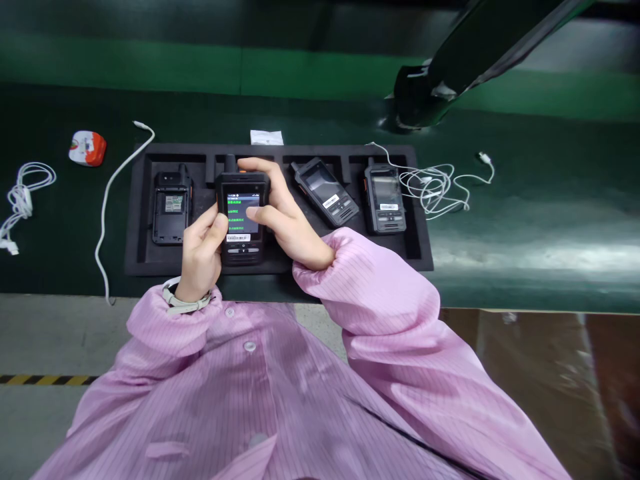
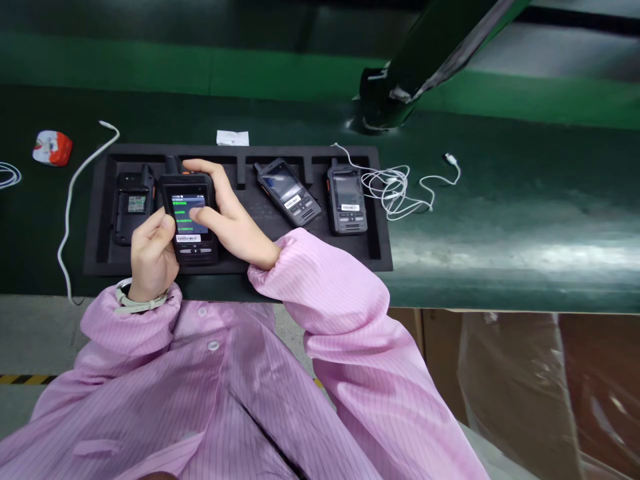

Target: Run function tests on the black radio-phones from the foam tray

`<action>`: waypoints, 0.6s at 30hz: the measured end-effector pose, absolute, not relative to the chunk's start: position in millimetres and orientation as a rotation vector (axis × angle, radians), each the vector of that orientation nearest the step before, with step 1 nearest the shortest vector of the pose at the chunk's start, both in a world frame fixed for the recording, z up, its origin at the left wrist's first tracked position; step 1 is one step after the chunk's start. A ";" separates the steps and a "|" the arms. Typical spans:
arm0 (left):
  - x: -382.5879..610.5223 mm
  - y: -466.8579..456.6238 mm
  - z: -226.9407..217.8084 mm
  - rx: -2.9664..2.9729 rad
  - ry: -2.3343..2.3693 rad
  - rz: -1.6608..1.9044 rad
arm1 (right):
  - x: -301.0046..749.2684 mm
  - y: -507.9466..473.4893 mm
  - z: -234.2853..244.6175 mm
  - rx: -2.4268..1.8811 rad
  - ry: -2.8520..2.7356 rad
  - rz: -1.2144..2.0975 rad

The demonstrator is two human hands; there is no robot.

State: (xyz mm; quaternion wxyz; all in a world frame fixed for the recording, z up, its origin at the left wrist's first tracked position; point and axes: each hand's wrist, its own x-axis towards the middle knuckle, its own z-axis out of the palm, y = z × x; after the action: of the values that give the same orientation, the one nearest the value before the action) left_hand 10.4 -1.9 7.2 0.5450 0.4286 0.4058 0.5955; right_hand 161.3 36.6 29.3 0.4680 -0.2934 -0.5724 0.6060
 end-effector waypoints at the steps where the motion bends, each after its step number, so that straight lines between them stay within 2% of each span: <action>1: 10.3 -1.8 7.0 1.020 0.963 1.413 | 161.1 36.8 28.5 -0.711 -1.400 1.487; 11: 10.3 -2.8 7.0 0.997 1.009 1.418 | 158.4 39.3 19.1 -0.702 -1.383 1.497; 18: 10.7 -3.0 7.8 1.010 0.990 1.409 | 161.2 35.8 31.3 -0.774 -1.433 1.503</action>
State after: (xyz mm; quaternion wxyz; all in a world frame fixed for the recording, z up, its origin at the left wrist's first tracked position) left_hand 10.7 -3.0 7.8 0.5417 0.4251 0.4170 0.5933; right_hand 161.2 35.8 31.3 0.4463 -0.3126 -0.5786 0.6069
